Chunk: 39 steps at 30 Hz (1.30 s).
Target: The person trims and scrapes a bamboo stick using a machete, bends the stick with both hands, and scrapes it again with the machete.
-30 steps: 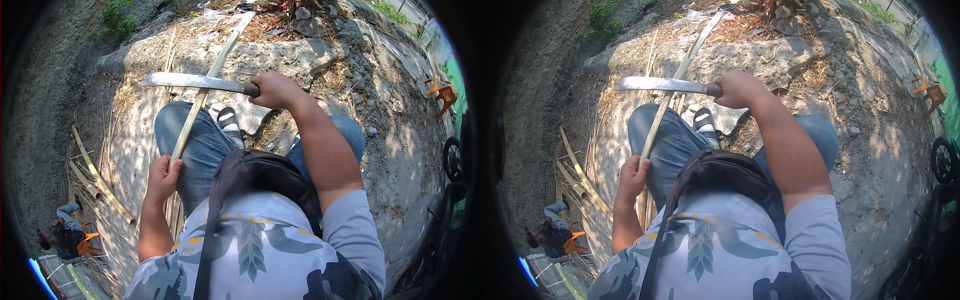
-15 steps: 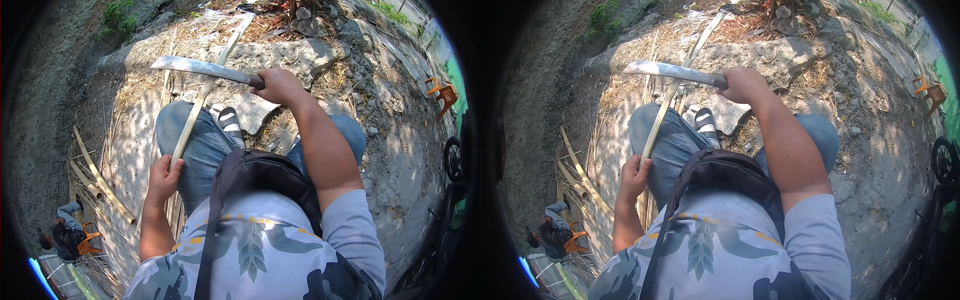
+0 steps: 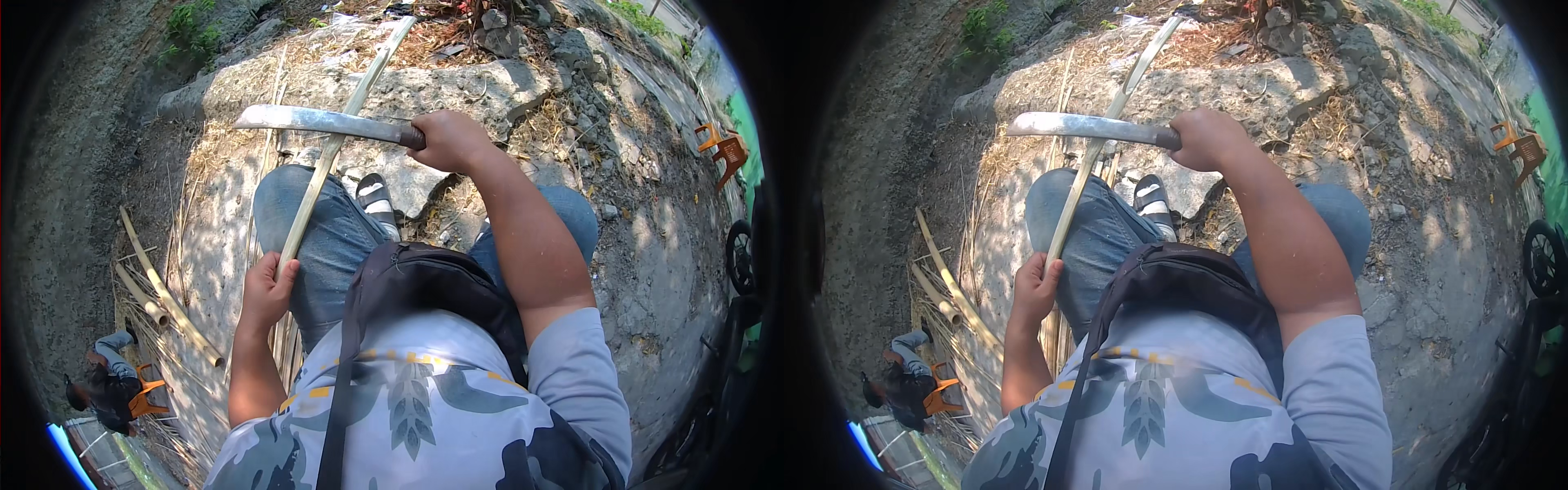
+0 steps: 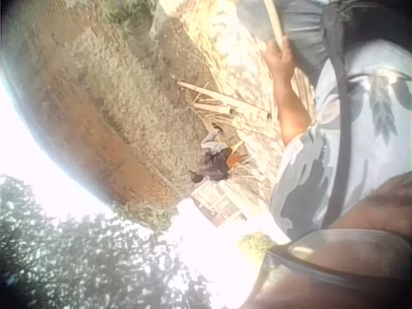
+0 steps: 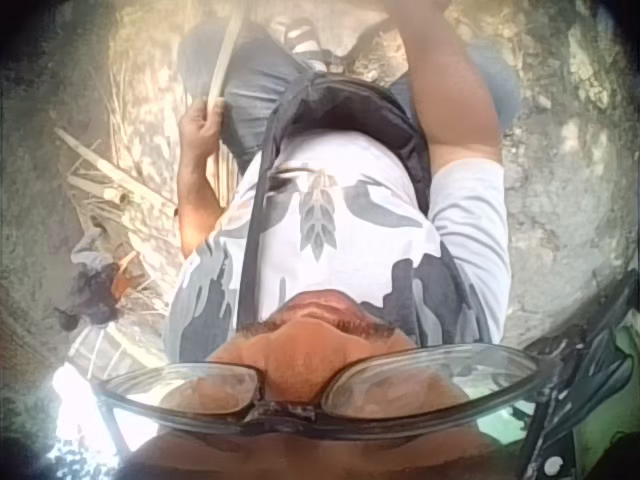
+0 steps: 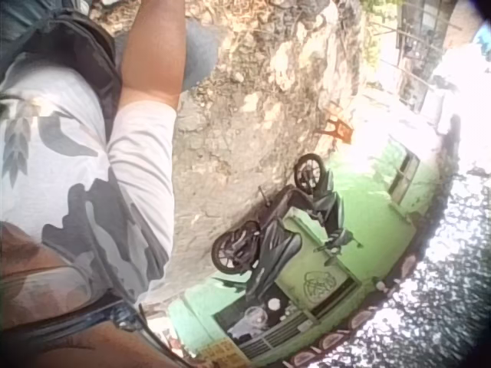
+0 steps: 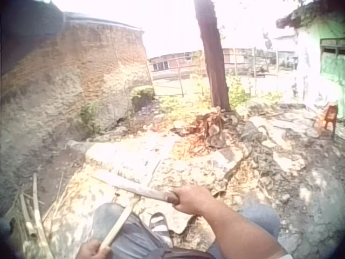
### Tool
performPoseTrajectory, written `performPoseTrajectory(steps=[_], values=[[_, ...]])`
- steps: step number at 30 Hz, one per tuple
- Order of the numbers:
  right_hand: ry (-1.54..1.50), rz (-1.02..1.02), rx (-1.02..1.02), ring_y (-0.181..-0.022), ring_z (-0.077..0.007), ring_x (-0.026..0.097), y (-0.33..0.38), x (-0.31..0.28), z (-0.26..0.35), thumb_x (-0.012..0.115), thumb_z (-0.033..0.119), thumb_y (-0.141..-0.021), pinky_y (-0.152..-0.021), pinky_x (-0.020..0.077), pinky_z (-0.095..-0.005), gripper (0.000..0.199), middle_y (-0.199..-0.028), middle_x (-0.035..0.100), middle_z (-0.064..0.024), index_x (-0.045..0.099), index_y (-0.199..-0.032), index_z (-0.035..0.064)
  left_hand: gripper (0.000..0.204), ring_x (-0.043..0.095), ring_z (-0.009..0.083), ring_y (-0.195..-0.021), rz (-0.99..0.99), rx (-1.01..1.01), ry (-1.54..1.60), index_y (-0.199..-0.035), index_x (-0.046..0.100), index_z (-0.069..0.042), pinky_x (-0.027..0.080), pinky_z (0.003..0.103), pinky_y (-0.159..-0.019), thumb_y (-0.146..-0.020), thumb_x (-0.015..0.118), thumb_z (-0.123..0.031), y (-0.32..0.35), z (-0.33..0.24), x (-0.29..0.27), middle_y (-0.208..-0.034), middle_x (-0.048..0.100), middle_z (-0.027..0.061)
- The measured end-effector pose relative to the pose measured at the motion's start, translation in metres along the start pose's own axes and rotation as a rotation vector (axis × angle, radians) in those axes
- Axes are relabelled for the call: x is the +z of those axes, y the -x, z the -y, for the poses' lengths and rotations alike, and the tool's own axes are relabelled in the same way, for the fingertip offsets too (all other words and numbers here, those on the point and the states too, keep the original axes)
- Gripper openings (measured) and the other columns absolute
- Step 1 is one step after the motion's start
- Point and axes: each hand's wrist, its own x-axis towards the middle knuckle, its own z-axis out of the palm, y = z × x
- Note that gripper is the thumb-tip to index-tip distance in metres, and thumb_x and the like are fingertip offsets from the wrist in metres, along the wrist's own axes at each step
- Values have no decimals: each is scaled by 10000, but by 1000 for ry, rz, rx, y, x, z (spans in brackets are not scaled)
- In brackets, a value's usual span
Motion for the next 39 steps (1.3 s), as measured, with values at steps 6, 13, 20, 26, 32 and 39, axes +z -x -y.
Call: performPoseTrajectory(steps=[6, 13, 20, 26, 32, 39], values=[[34, 43, -128, -931, -358, 721, -2, 10, 3, 788, 418, -840, -817, 567, -488, 308, -947, 745, -131, 725, -974, 147, 277, 438, 46, -633, 8, 14, -26, -915, 649, -23, 376, 260, -553, -1031, 702, -269, -1, 3, -1, -684, 535, -51], [55, 37, -123, -917, -363, 723, 2, 3, 5, 788, 439, -841, -805, 567, -491, 325, -919, 745, -129, 727, -976, 150, 274, 440, 46, -627, -2, 8, -30, -903, 647, -27, 379, 260, -549, -1027, 708, -264, -1, 1, -1, -680, 534, -56], [45, 7, -164, -907, -365, 723, 0, 4, 3, 790, 437, -838, -798, 566, -497, 314, -903, 744, -129, 733, -967, 156, 279, 437, 41, -623, -6, 0, -4, -891, 640, -34, 375, 259, -544, -1023, 715, -267, -2, 5, 0, -675, 530, -61], [61, 11, -141, -892, -359, 723, 2, -5, 2, 786, 433, -843, -775, 560, -497, 306, -885, 740, -121, 724, -946, 152, 285, 432, 38, -627, 11, -25, 19, -890, 639, -37, 366, 255, -544, -1025, 713, -277, -2, 6, -1, -676, 525, -65], [24, -70, -62, -875, -351, 725, 3, -1, -1, 766, 425, -861, -766, 565, -488, 287, -883, 743, -108, 716, -936, 152, 311, 428, 37, -626, 16, -10, 52, -892, 639, -37, 358, 253, -543, -1027, 710, -308, -2, 8, 0, -675, 520, -67], [168, -52, -224, -862, -349, 727, 6, -2, 23, 773, 370, -809, -782, 575, -496, 232, -872, 740, -113, 720, -915, 171, 331, 429, 41, -611, 29, -15, 20, -889, 641, -35, 356, 258, -534, -1025, 710, -328, -3, 6, -2, -655, 521, -59]])
